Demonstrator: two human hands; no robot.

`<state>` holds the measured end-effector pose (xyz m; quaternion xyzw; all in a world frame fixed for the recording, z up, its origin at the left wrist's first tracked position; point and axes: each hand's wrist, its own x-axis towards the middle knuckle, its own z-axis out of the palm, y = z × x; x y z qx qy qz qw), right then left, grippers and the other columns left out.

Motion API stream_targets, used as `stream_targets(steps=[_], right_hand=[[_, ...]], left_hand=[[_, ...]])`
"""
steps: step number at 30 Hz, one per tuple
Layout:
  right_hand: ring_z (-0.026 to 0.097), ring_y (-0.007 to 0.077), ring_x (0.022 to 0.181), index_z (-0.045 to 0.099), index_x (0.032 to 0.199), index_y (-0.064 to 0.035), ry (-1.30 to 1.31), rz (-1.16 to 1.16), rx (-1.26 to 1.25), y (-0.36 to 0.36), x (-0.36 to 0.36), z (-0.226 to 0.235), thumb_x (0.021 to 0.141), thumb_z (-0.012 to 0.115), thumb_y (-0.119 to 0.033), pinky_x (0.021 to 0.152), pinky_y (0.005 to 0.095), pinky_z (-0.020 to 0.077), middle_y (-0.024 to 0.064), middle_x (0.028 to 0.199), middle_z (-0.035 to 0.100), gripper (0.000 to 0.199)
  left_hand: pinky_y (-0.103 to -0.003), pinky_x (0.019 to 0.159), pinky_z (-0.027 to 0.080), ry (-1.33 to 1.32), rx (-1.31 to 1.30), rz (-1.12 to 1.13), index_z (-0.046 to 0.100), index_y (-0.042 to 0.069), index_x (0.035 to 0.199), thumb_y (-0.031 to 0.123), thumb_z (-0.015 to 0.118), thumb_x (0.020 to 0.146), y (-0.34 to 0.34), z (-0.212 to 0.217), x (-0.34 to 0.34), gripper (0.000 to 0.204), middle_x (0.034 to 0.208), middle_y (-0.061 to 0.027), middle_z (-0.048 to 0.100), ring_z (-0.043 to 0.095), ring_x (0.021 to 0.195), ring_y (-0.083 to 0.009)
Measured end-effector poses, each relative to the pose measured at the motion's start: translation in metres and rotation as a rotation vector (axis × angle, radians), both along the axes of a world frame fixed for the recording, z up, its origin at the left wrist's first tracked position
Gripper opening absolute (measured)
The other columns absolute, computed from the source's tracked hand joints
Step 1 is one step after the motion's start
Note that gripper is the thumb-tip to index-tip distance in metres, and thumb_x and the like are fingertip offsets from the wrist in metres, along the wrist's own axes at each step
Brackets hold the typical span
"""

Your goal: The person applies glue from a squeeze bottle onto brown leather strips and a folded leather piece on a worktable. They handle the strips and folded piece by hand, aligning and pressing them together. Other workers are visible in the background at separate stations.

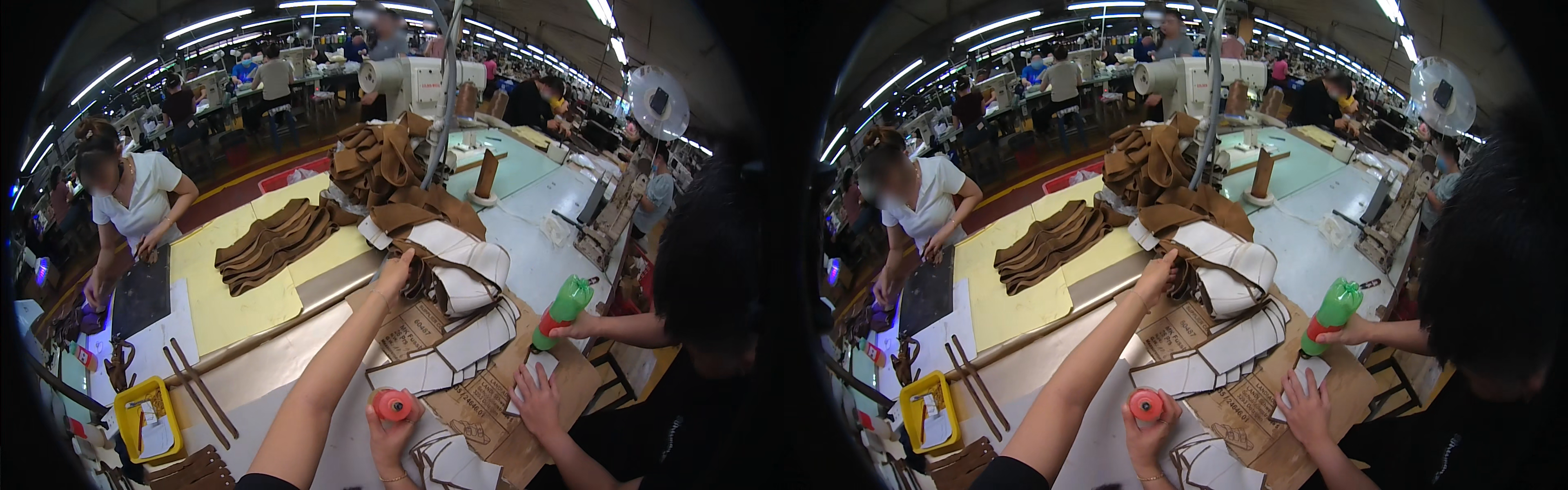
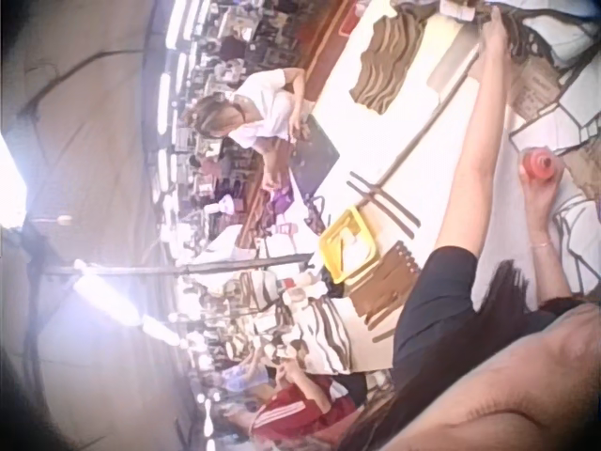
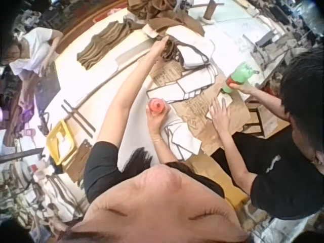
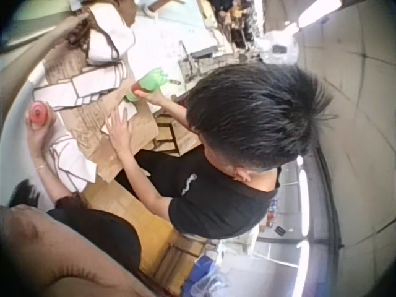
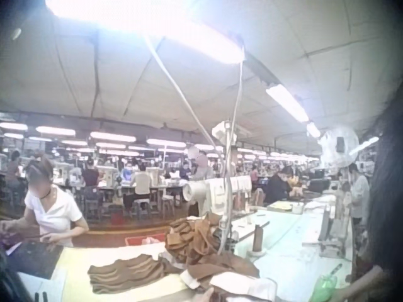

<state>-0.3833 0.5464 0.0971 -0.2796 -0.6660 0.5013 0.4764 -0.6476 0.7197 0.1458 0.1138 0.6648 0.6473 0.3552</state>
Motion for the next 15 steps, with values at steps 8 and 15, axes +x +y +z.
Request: stream_targets(steps=[8,15], right_hand=[[0.045,0.0275,0.115,0.040,0.130,-0.0033,-0.095,0.054,0.010,-0.007,-0.002,0.006,0.072,0.081,-0.009,0.098,0.0381,0.0416,0.0134,0.123,0.038,0.071],[0.045,0.0295,0.114,0.043,0.128,-0.0034,-0.126,0.079,0.033,-0.011,-0.006,0.014,0.071,0.083,-0.011,0.099,0.0385,0.0401,0.0140,0.122,0.043,0.070]], left_hand=[[-0.037,0.078,0.049,0.924,0.004,0.059,0.061,-0.003,0.098,0.021,0.068,0.084,-0.020,0.023,0.014,0.028,0.088,-0.0136,0.060,0.060,0.085,-0.0265],[-0.039,0.088,0.047,1.643,-0.142,-0.253,0.058,0.004,0.118,0.019,0.071,0.078,-0.006,0.064,0.035,0.045,0.114,-0.0150,0.055,0.058,0.100,-0.0314]])
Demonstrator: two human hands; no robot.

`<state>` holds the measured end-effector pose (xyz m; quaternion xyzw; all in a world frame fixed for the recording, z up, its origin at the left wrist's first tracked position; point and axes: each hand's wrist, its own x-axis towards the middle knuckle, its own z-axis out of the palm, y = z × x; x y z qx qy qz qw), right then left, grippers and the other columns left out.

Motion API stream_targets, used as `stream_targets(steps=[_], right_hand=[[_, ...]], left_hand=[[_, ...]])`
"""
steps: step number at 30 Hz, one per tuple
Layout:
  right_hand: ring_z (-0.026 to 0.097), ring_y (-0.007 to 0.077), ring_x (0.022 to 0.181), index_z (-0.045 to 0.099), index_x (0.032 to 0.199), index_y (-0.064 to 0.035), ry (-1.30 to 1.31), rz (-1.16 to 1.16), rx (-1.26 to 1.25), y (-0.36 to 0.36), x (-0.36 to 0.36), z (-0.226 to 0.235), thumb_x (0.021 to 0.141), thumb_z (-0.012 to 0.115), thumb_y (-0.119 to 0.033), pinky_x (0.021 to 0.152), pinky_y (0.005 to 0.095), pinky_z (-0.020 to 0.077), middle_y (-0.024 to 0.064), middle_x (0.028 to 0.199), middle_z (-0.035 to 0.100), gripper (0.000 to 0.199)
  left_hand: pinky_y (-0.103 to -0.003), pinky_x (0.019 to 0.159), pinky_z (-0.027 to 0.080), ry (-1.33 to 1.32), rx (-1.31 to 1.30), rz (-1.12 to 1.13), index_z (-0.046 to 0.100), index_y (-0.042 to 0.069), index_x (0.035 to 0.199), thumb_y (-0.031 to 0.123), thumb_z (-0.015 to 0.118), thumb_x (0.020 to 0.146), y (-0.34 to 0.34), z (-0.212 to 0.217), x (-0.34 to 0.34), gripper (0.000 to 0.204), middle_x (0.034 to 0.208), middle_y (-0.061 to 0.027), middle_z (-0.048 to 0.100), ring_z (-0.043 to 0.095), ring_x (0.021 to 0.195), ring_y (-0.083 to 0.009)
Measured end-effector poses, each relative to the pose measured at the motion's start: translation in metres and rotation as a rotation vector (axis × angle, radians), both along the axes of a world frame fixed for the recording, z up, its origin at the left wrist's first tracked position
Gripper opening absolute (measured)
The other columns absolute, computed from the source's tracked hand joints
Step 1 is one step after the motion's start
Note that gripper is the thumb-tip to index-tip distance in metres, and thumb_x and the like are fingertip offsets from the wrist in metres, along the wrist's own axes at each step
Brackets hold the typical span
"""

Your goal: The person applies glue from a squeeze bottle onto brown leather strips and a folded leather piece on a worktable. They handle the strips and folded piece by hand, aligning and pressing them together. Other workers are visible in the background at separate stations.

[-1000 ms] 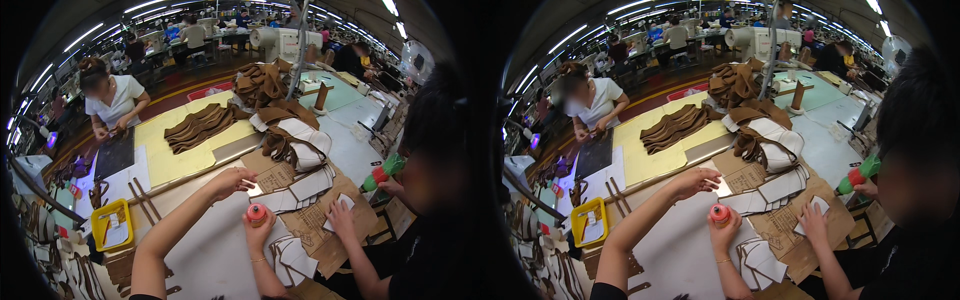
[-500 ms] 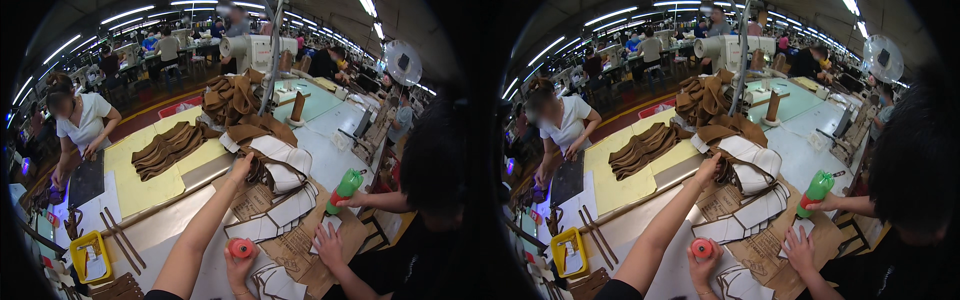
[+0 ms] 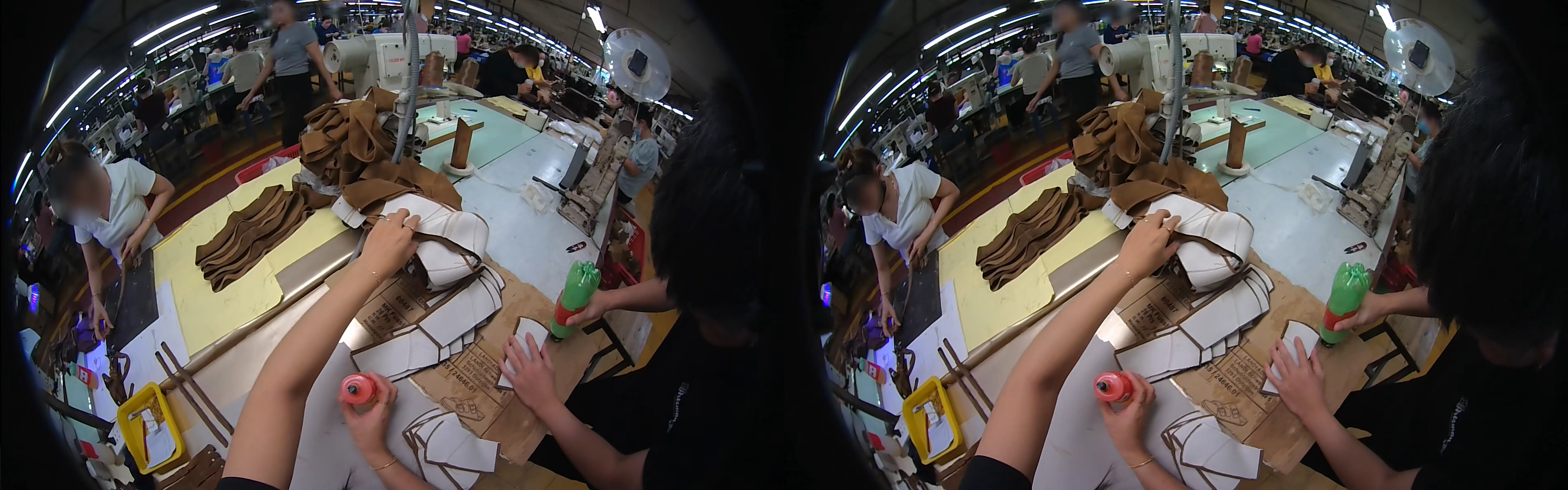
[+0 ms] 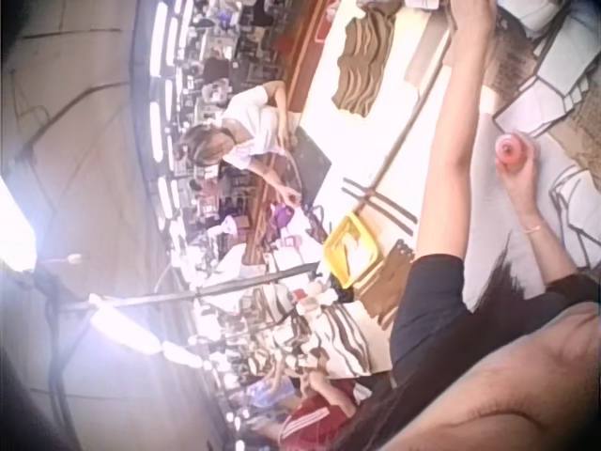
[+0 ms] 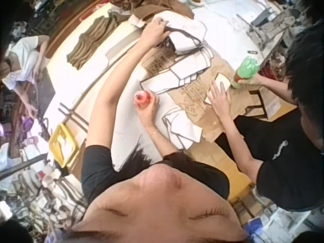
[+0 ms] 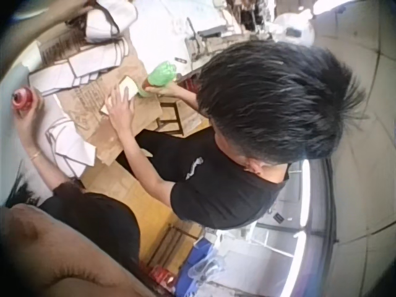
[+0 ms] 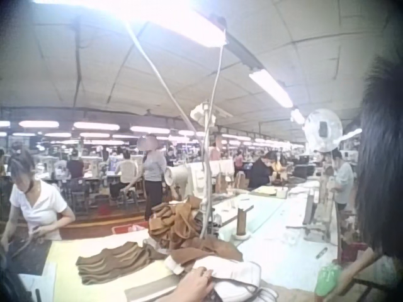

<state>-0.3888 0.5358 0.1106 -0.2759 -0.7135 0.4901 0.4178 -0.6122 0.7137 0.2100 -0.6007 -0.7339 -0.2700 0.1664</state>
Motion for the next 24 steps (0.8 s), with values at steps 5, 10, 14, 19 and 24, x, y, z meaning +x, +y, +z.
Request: stream_targets(steps=[5,10,14,19,24], right_hand=[[0.045,0.0311,0.114,0.044,0.127,-0.0031,-0.048,-0.010,0.029,-0.002,-0.001,-0.001,0.070,0.084,-0.014,0.098,0.0396,0.0406,0.0147,0.120,0.046,0.071],[0.046,0.0322,0.112,0.045,0.127,-0.0026,-0.089,0.037,0.032,-0.004,0.000,-0.002,0.070,0.085,-0.016,0.097,0.0403,0.0410,0.0150,0.118,0.047,0.071],[0.047,0.0321,0.112,0.045,0.127,-0.0028,-0.048,0.000,0.032,0.001,-0.001,-0.002,0.070,0.085,-0.017,0.097,0.0405,0.0413,0.0147,0.118,0.047,0.071],[0.046,0.0316,0.113,0.045,0.128,-0.0030,-0.066,0.025,0.013,-0.001,0.001,0.002,0.071,0.084,-0.017,0.098,0.0403,0.0411,0.0146,0.120,0.046,0.071],[0.046,0.0314,0.114,0.047,0.127,-0.0029,-0.071,0.035,0.006,-0.003,0.002,0.005,0.071,0.084,-0.018,0.098,0.0401,0.0408,0.0146,0.120,0.046,0.069]], left_hand=[[-0.036,0.086,0.047,0.406,0.012,-0.115,0.050,0.005,0.122,0.023,0.073,0.071,0.026,0.012,0.009,0.059,0.118,-0.0141,0.054,0.057,0.105,-0.0273],[-0.044,0.079,0.051,0.085,-0.340,0.011,0.047,0.008,0.128,0.023,0.061,0.083,0.047,0.026,0.020,0.050,0.107,-0.0132,0.063,0.064,0.096,-0.0295],[-0.046,0.078,0.050,-0.543,0.057,0.091,0.055,0.000,0.117,0.021,0.048,0.092,0.050,0.038,-0.004,0.034,0.100,-0.0268,0.063,0.063,0.096,-0.0366],[-0.032,0.077,0.047,-1.357,0.426,0.046,0.054,0.007,0.116,0.028,0.047,0.095,0.022,0.041,-0.061,0.030,0.104,-0.0048,0.062,0.059,0.090,-0.0171],[-0.035,0.078,0.045,-1.311,0.496,-0.275,0.051,0.010,0.121,0.037,0.048,0.097,-0.002,0.083,-0.042,0.037,0.113,-0.0032,0.057,0.056,0.094,-0.0143]])
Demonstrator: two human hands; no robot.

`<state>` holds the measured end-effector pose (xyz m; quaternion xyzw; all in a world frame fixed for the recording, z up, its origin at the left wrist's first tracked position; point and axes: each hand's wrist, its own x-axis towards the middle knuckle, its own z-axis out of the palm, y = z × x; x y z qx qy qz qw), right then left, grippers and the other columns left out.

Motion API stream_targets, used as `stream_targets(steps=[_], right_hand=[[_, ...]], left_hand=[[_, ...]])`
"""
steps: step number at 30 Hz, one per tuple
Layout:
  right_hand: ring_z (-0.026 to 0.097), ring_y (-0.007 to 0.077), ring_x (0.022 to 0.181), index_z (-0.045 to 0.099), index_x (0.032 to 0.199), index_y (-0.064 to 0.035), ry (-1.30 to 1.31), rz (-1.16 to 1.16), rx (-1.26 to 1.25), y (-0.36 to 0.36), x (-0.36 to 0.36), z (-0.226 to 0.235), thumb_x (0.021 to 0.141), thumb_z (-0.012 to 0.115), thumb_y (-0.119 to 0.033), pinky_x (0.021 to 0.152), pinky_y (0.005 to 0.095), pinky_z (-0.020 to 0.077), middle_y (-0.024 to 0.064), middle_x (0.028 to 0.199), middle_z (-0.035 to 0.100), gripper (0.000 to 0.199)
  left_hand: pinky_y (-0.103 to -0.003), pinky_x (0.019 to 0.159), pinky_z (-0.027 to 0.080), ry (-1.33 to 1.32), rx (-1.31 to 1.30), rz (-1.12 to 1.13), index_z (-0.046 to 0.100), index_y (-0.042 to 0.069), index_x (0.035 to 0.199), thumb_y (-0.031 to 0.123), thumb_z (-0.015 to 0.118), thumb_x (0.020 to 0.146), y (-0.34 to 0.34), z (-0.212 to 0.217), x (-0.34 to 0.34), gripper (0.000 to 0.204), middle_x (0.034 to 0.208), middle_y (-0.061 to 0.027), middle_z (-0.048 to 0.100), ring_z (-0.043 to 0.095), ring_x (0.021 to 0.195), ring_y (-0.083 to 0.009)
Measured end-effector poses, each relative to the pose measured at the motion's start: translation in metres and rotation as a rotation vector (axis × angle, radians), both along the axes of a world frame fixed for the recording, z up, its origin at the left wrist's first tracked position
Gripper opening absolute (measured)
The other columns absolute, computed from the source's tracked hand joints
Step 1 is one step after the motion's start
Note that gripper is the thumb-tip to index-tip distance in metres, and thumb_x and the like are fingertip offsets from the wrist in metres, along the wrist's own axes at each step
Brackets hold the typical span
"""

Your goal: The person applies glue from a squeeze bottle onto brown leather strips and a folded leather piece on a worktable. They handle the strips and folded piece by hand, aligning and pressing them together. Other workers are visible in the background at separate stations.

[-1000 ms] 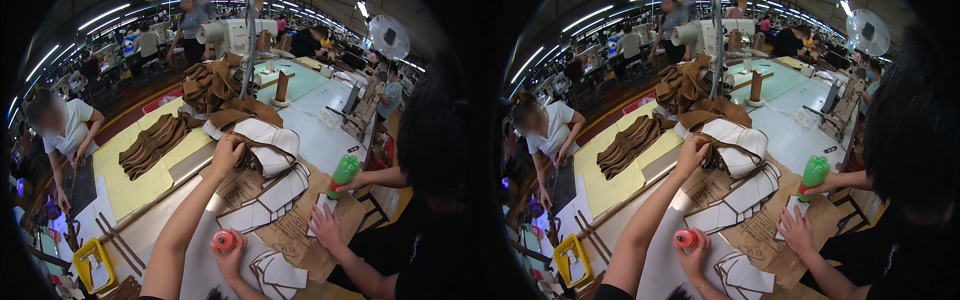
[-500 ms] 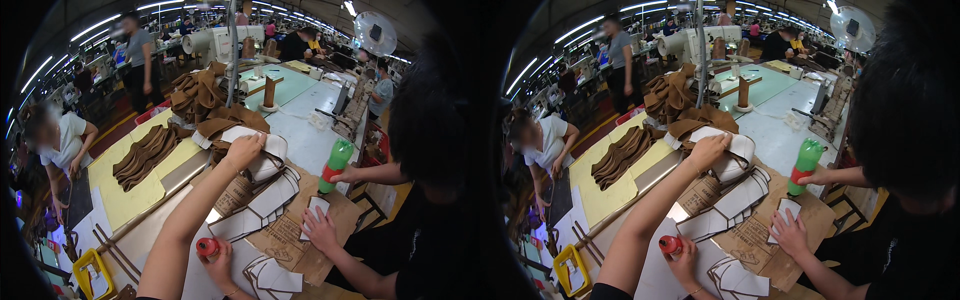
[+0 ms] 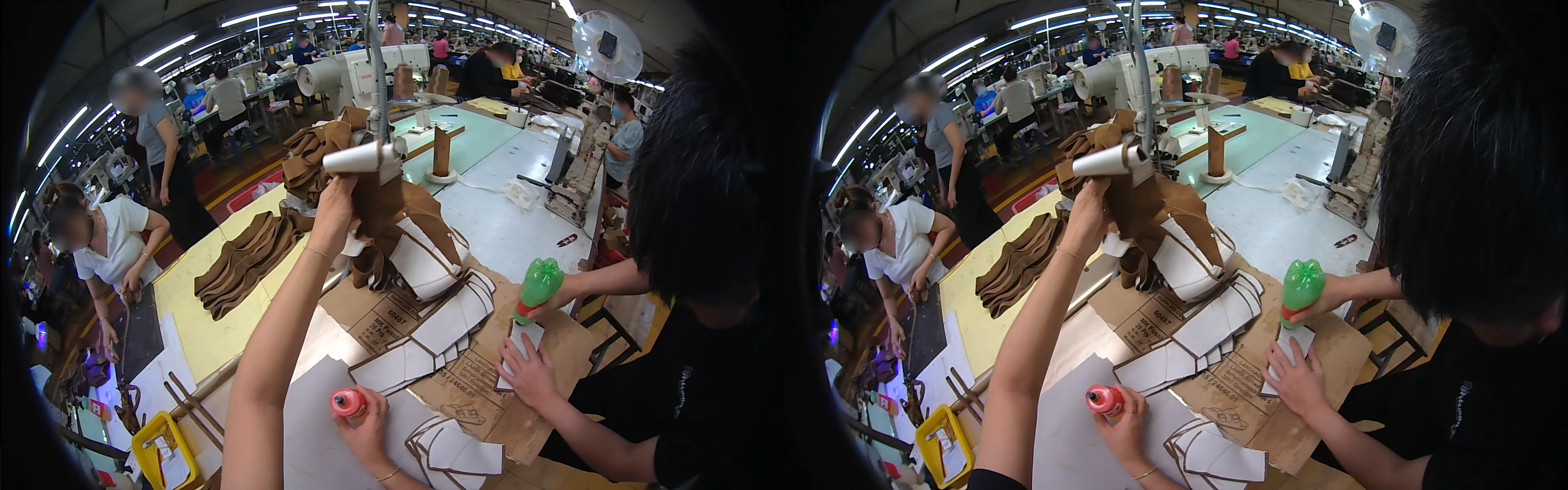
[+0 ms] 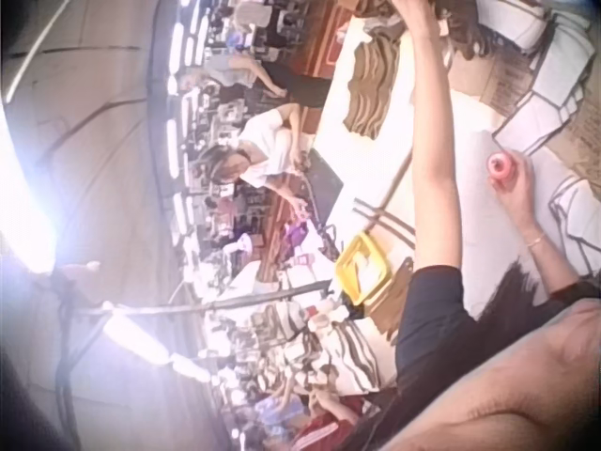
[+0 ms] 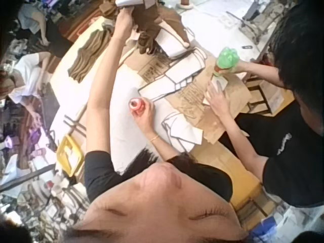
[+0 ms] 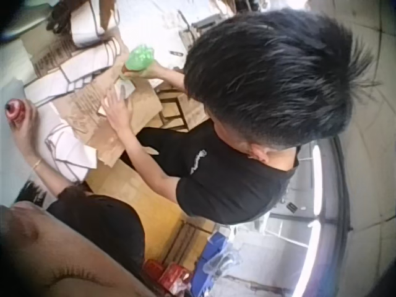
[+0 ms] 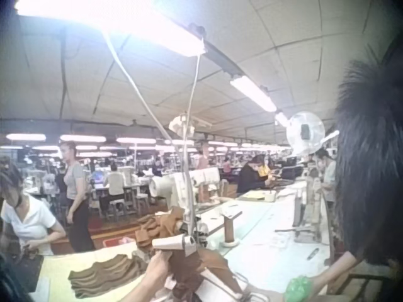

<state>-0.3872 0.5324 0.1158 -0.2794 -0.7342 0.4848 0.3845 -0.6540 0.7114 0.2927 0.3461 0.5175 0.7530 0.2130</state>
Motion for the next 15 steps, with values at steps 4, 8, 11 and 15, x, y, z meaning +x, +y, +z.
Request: stream_targets(steps=[4,8,11,15], right_hand=[[0.046,0.0316,0.112,0.047,0.126,-0.0028,-0.006,0.011,0.009,0.000,0.001,0.002,0.071,0.084,-0.017,0.098,0.0405,0.0406,0.0146,0.119,0.046,0.068],[0.047,0.0317,0.110,0.048,0.124,-0.0027,0.066,0.009,0.002,-0.002,-0.003,-0.004,0.069,0.084,-0.015,0.096,0.0412,0.0410,0.0148,0.117,0.046,0.068],[0.047,0.0318,0.108,0.048,0.123,-0.0031,0.065,0.007,0.007,0.001,-0.003,-0.004,0.067,0.085,-0.012,0.095,0.0411,0.0411,0.0147,0.116,0.046,0.068],[0.047,0.0323,0.107,0.048,0.121,-0.0040,0.060,0.029,-0.008,0.000,-0.003,-0.001,0.066,0.085,-0.011,0.095,0.0412,0.0410,0.0143,0.114,0.047,0.066]], left_hand=[[-0.025,0.061,0.042,0.149,-0.027,0.088,0.055,0.011,0.114,0.034,0.053,0.095,-0.019,0.089,0.027,0.030,0.095,0.0001,0.054,0.052,0.078,-0.0118],[-0.030,0.074,0.052,-0.009,0.305,0.018,0.055,0.006,0.115,0.028,0.052,0.097,-0.032,0.128,0.025,0.028,0.105,-0.0034,0.059,0.059,0.093,-0.0154],[-0.034,0.092,0.049,-0.023,0.333,0.053,0.054,0.004,0.121,0.025,0.053,0.096,-0.048,0.143,0.029,0.032,0.115,-0.0065,0.060,0.058,0.107,-0.0191],[-0.034,0.091,0.050,-0.248,0.464,-0.065,0.058,0.004,0.115,0.024,0.056,0.095,-0.062,0.158,0.015,0.029,0.107,-0.0075,0.064,0.061,0.099,-0.0194]])
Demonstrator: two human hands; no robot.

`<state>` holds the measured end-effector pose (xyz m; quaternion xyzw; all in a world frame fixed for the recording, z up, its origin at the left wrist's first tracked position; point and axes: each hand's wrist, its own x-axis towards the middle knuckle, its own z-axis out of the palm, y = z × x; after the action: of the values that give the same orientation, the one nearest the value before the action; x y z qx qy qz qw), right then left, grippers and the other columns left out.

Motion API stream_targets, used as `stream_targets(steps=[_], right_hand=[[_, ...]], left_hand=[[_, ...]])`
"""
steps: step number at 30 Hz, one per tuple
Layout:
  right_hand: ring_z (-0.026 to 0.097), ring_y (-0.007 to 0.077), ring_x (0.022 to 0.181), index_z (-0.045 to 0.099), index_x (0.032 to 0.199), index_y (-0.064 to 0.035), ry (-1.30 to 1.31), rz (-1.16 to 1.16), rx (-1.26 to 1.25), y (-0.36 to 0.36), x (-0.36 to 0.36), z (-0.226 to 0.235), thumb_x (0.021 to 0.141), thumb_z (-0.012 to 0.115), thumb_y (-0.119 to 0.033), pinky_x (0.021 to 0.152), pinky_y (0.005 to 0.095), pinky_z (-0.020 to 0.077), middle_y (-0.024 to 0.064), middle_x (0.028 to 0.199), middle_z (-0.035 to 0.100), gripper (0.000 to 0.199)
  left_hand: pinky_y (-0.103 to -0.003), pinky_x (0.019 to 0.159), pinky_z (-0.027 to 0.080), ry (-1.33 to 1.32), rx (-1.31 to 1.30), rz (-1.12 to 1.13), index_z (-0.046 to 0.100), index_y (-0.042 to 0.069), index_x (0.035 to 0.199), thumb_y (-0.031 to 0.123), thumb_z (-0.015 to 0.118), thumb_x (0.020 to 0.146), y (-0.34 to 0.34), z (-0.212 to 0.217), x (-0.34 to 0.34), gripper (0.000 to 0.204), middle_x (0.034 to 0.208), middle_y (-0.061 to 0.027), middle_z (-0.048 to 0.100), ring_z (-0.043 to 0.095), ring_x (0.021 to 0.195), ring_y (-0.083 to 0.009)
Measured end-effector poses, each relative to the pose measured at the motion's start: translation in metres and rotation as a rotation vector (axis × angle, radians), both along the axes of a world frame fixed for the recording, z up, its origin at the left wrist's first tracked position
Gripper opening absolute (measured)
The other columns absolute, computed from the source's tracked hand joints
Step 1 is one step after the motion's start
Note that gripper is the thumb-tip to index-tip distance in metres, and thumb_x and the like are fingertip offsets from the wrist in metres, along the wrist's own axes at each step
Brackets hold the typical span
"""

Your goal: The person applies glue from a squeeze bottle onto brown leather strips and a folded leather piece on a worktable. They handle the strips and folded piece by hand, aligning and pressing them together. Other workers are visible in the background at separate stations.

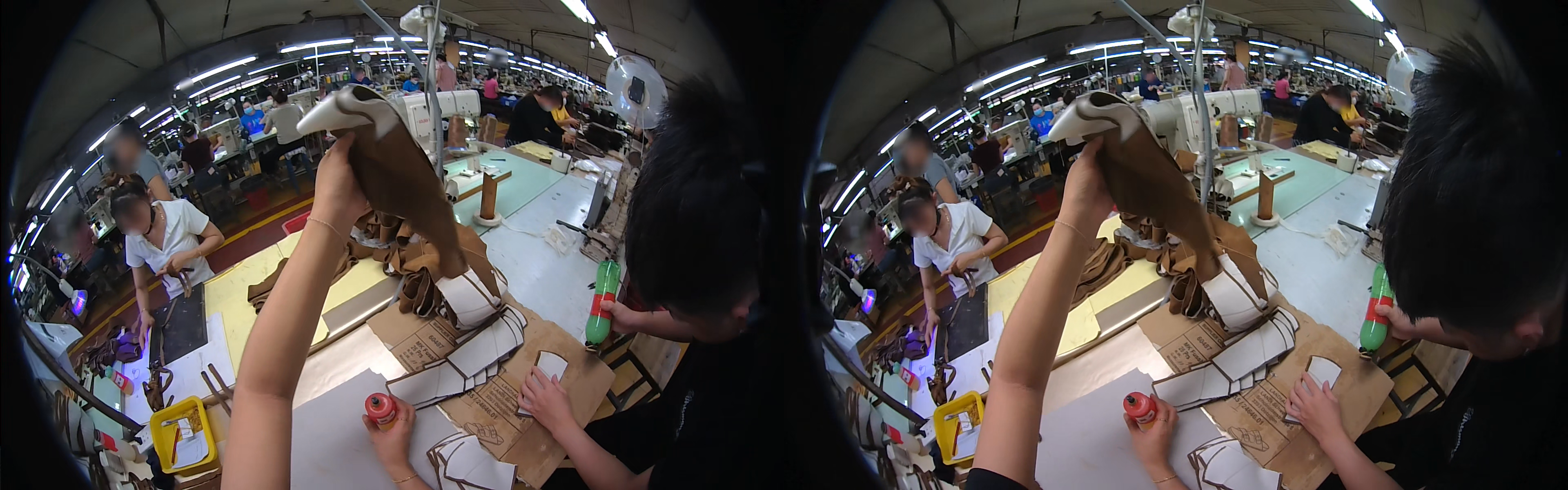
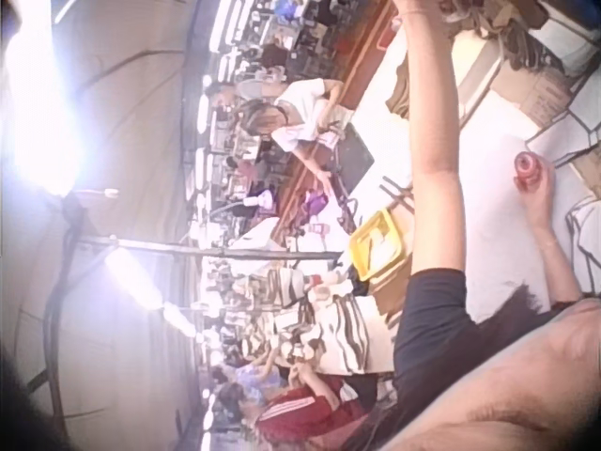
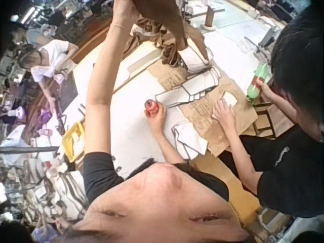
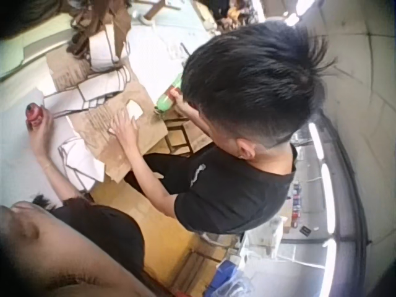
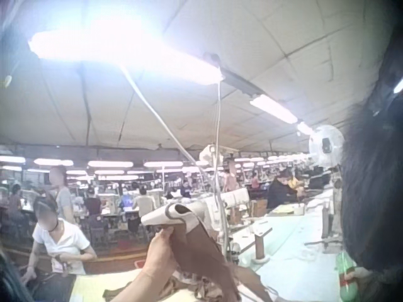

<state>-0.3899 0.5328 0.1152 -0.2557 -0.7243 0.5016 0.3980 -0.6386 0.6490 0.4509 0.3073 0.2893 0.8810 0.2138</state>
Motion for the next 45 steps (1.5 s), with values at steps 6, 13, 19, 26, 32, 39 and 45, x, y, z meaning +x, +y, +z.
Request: stream_targets(steps=[6,13,19,26,32,39,45], right_hand=[[0.048,0.0332,0.108,0.050,0.122,-0.0008,-0.002,-0.026,0.009,0.006,-0.001,-0.010,0.068,0.084,-0.020,0.095,0.0419,0.0416,0.0158,0.113,0.050,0.067],[0.048,0.0333,0.109,0.050,0.123,-0.0034,-0.033,0.020,0.060,0.003,0.000,-0.009,0.066,0.084,-0.022,0.096,0.0452,0.0387,0.0144,0.114,0.052,0.069],[0.044,0.0357,0.114,0.039,0.132,-0.0043,-0.075,0.076,0.137,0.006,0.003,-0.005,0.069,0.079,-0.011,0.101,0.0446,0.0361,0.0169,0.120,0.047,0.075],[0.033,0.0402,0.132,0.022,0.144,-0.0011,-0.152,0.256,0.062,0.021,0.033,0.031,0.077,0.047,0.012,0.109,0.0453,0.0319,0.0222,0.137,0.028,0.073],[0.050,0.0314,0.115,0.045,0.126,0.0028,0.270,-0.143,0.138,0.068,0.014,0.117,0.085,0.053,0.005,0.101,0.0398,0.0411,0.0185,0.118,0.051,0.042],[0.054,0.0317,0.108,0.061,0.108,-0.0013,-0.117,-0.081,0.613,0.204,-0.111,0.125,0.082,0.064,-0.013,0.099,0.0418,0.0397,0.0166,0.108,0.060,0.028],[0.056,0.0268,0.102,0.065,0.095,-0.0098,-0.563,0.026,0.871,0.210,-0.123,0.104,0.078,0.069,-0.020,0.095,0.0431,0.0406,0.0107,0.099,0.061,0.020]], left_hand=[[-0.027,0.072,0.054,0.345,-0.470,-0.043,0.064,0.006,0.102,0.027,0.058,0.093,-0.036,0.021,0.017,0.024,0.090,-0.0036,0.067,0.064,0.077,-0.0110],[-0.025,0.082,0.047,0.275,-0.636,-0.003,0.062,0.004,0.110,0.029,0.059,0.092,-0.092,-0.131,0.033,0.032,0.104,-0.0032,0.065,0.060,0.089,-0.0095],[-0.037,0.058,0.050,-0.058,-0.326,-0.045,0.060,-0.001,0.101,0.031,0.049,0.089,-0.169,-0.220,0.007,0.035,0.075,-0.0127,0.062,0.060,0.059,-0.0267],[-0.040,0.068,0.051,-0.343,-0.288,0.150,0.059,0.001,0.094,0.025,0.048,0.086,-0.167,-0.252,0.008,0.027,0.076,-0.0132,0.061,0.060,0.068,-0.0289],[-0.040,0.078,0.052,-0.364,-0.282,0.082,0.058,0.001,0.098,0.023,0.044,0.091,-0.159,-0.259,0.008,0.027,0.088,-0.0136,0.063,0.061,0.082,-0.0280],[-0.036,0.076,0.051,-0.341,-0.370,0.105,0.062,0.005,0.098,0.026,0.051,0.091,-0.152,-0.223,0.025,0.025,0.090,-0.0082,0.065,0.061,0.082,-0.0213],[-0.036,0.091,0.046,-0.318,-0.393,0.018,0.060,0.003,0.111,0.025,0.051,0.094,-0.159,-0.220,0.013,0.029,0.106,-0.0077,0.065,0.059,0.098,-0.0215]])
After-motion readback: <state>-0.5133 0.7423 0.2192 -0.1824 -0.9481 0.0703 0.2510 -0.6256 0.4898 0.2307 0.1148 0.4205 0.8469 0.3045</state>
